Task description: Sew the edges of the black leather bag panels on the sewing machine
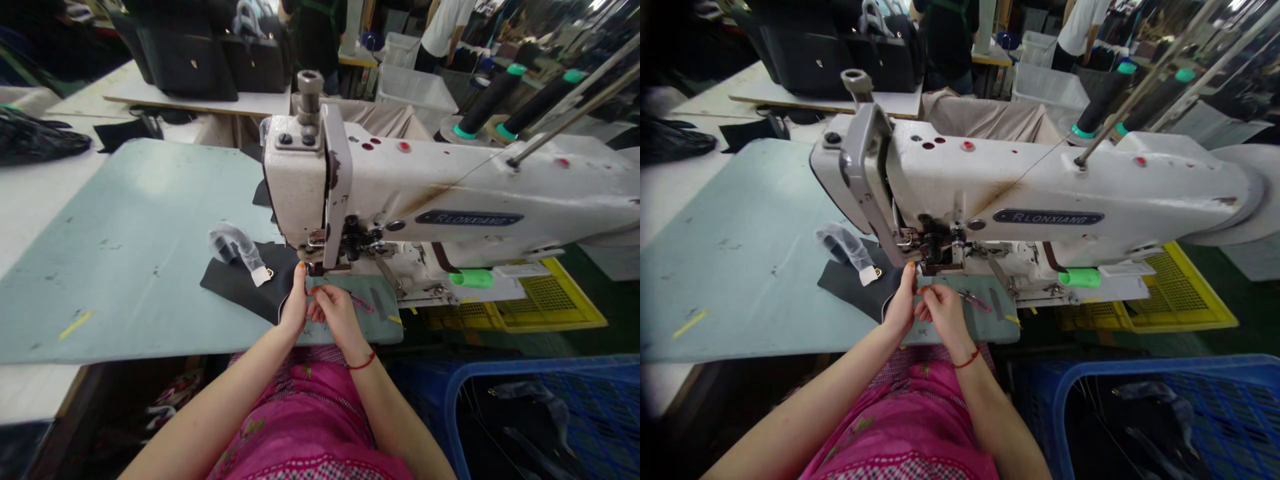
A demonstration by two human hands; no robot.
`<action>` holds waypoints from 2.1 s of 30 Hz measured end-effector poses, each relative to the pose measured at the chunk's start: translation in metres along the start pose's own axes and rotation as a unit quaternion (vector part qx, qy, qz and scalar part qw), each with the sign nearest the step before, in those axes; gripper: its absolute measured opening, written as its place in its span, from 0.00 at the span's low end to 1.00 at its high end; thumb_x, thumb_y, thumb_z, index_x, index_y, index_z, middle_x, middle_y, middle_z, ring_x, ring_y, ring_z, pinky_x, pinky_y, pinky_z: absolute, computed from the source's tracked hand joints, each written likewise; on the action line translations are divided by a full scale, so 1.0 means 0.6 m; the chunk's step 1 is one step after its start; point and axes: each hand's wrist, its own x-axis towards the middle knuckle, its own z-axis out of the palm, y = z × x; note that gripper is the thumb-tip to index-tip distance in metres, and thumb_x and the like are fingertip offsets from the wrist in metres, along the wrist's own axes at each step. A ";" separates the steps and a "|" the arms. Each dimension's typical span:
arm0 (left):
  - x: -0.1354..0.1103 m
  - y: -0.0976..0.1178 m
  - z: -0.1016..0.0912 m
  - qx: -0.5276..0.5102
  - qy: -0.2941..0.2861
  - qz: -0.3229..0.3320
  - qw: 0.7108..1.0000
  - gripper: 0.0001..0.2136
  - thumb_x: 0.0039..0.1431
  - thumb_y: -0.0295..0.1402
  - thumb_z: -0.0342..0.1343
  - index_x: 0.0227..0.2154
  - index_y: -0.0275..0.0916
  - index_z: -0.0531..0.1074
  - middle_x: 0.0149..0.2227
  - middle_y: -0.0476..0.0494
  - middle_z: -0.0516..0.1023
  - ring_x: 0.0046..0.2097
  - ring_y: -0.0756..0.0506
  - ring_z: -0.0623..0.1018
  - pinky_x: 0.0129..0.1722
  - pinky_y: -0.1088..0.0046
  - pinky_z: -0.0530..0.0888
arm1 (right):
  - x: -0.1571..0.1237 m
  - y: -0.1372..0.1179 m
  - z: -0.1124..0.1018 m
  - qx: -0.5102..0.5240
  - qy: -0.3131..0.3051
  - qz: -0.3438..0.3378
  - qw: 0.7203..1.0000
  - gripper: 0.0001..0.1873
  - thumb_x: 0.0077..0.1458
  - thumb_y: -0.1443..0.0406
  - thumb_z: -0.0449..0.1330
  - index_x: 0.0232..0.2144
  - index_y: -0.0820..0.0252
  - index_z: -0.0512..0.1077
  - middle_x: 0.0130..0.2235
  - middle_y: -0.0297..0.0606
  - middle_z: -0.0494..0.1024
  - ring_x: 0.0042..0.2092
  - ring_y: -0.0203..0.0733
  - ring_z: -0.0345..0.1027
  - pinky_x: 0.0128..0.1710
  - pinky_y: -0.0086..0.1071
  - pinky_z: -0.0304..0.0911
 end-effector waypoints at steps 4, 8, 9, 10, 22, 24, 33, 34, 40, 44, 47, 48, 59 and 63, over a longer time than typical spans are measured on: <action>-0.011 -0.009 0.023 -0.011 0.047 0.006 0.999 0.29 0.48 0.67 0.47 0.25 0.42 0.69 0.14 0.55 0.59 0.15 0.50 0.59 0.16 0.71 0.57 | -0.002 0.003 -0.005 -0.015 0.032 -0.013 0.999 0.13 0.56 0.56 0.55 0.29 0.59 0.71 0.19 0.30 0.68 0.20 0.34 0.60 0.21 0.27 0.54; -0.051 -0.045 -0.012 0.092 0.100 0.104 0.985 0.27 0.52 0.61 0.51 0.35 0.40 0.73 0.31 0.46 0.75 0.37 0.44 0.75 0.38 0.70 0.71 | 0.000 -0.005 -0.004 -0.048 0.090 -0.047 0.994 0.14 0.57 0.53 0.56 0.31 0.58 0.70 0.24 0.34 0.72 0.24 0.36 0.64 0.24 0.28 0.58; -0.069 -0.061 -0.034 0.119 0.093 0.131 0.980 0.25 0.54 0.59 0.52 0.38 0.40 0.73 0.37 0.43 0.76 0.43 0.42 0.75 0.44 0.69 0.70 | 0.002 -0.008 -0.002 -0.054 0.101 -0.056 0.992 0.15 0.57 0.53 0.55 0.32 0.58 0.71 0.25 0.35 0.74 0.26 0.38 0.66 0.24 0.29 0.59; -0.086 -0.076 -0.062 0.132 0.076 0.156 0.976 0.24 0.55 0.56 0.53 0.41 0.40 0.72 0.41 0.42 0.76 0.47 0.41 0.74 0.48 0.68 0.69 | 0.004 -0.010 0.001 -0.057 0.106 -0.062 0.991 0.16 0.58 0.52 0.55 0.33 0.58 0.71 0.27 0.36 0.75 0.28 0.39 0.68 0.25 0.29 0.59; 0.088 0.115 -0.271 0.601 -0.198 0.489 0.600 0.36 0.59 0.50 0.51 0.66 0.39 0.50 0.67 0.31 0.54 0.67 0.30 0.54 0.63 0.48 0.53 | 0.056 -0.011 0.074 -0.199 0.155 -0.146 0.957 0.26 0.61 0.53 0.51 0.16 0.58 0.54 0.18 0.29 0.56 0.23 0.32 0.50 0.24 0.30 0.42; 0.129 0.146 -0.242 0.628 -0.273 0.482 0.547 0.44 0.54 0.56 0.53 0.66 0.35 0.48 0.67 0.28 0.53 0.67 0.28 0.53 0.64 0.47 0.51 | 0.056 -0.005 0.076 -0.203 0.161 -0.150 0.954 0.25 0.62 0.53 0.50 0.16 0.58 0.54 0.18 0.29 0.56 0.23 0.32 0.49 0.25 0.30 0.42; 0.063 0.147 -0.186 0.722 -0.213 0.427 0.501 0.44 0.53 0.60 0.52 0.66 0.36 0.49 0.57 0.30 0.69 0.53 0.34 0.73 0.53 0.59 0.69 | 0.050 -0.011 0.034 -0.222 0.110 -0.147 0.958 0.24 0.60 0.53 0.51 0.17 0.59 0.56 0.20 0.29 0.55 0.25 0.32 0.49 0.25 0.29 0.42; 0.048 0.147 -0.180 0.734 -0.194 0.417 0.500 0.43 0.54 0.59 0.51 0.66 0.36 0.50 0.55 0.31 0.69 0.51 0.34 0.74 0.52 0.59 0.70 | 0.051 -0.016 0.027 -0.225 0.093 -0.143 0.959 0.24 0.60 0.53 0.51 0.17 0.59 0.55 0.20 0.29 0.55 0.25 0.32 0.49 0.25 0.29 0.42; 0.015 0.149 -0.155 0.762 -0.137 0.407 0.486 0.41 0.56 0.58 0.50 0.64 0.35 0.53 0.51 0.33 0.72 0.48 0.34 0.75 0.50 0.60 0.70 | 0.059 -0.037 0.009 -0.236 0.044 -0.134 0.961 0.25 0.60 0.52 0.51 0.17 0.59 0.55 0.20 0.28 0.52 0.24 0.31 0.47 0.24 0.29 0.41; 0.031 0.134 -0.167 0.729 -0.118 0.440 0.511 0.41 0.56 0.57 0.52 0.65 0.36 0.51 0.56 0.30 0.69 0.54 0.32 0.71 0.54 0.56 0.68 | 0.044 -0.030 0.010 -0.263 0.065 -0.155 0.950 0.24 0.62 0.54 0.50 0.18 0.59 0.54 0.20 0.28 0.54 0.24 0.31 0.49 0.25 0.29 0.43; 0.038 0.112 -0.182 0.672 -0.123 0.472 0.557 0.44 0.54 0.55 0.55 0.66 0.38 0.46 0.64 0.30 0.59 0.62 0.31 0.64 0.59 0.52 0.64 | 0.023 -0.014 0.007 -0.283 0.068 -0.173 0.941 0.23 0.64 0.55 0.49 0.19 0.58 0.55 0.21 0.29 0.57 0.25 0.32 0.51 0.26 0.29 0.44; 0.040 0.103 -0.188 0.652 -0.128 0.477 0.575 0.44 0.53 0.54 0.57 0.67 0.39 0.45 0.65 0.30 0.56 0.63 0.31 0.62 0.60 0.50 0.62 | 0.018 -0.009 0.006 -0.290 0.068 -0.176 0.938 0.22 0.64 0.55 0.49 0.20 0.58 0.55 0.21 0.29 0.58 0.25 0.33 0.52 0.26 0.29 0.45; 0.064 0.068 -0.219 0.477 -0.194 0.519 0.682 0.06 0.62 0.33 0.54 0.41 0.40 0.70 0.58 0.38 0.70 0.63 0.39 0.65 0.64 0.48 0.58 | 0.014 0.024 0.009 -0.299 0.111 -0.199 0.927 0.23 0.65 0.56 0.49 0.20 0.58 0.55 0.20 0.29 0.57 0.24 0.33 0.51 0.27 0.31 0.44; 0.050 0.090 -0.217 0.497 -0.208 0.498 0.680 0.06 0.62 0.33 0.54 0.40 0.40 0.70 0.58 0.38 0.71 0.62 0.39 0.67 0.63 0.49 0.61 | 0.010 0.023 0.015 -0.277 0.116 -0.193 0.934 0.23 0.65 0.55 0.49 0.20 0.58 0.55 0.20 0.29 0.57 0.24 0.33 0.51 0.26 0.31 0.43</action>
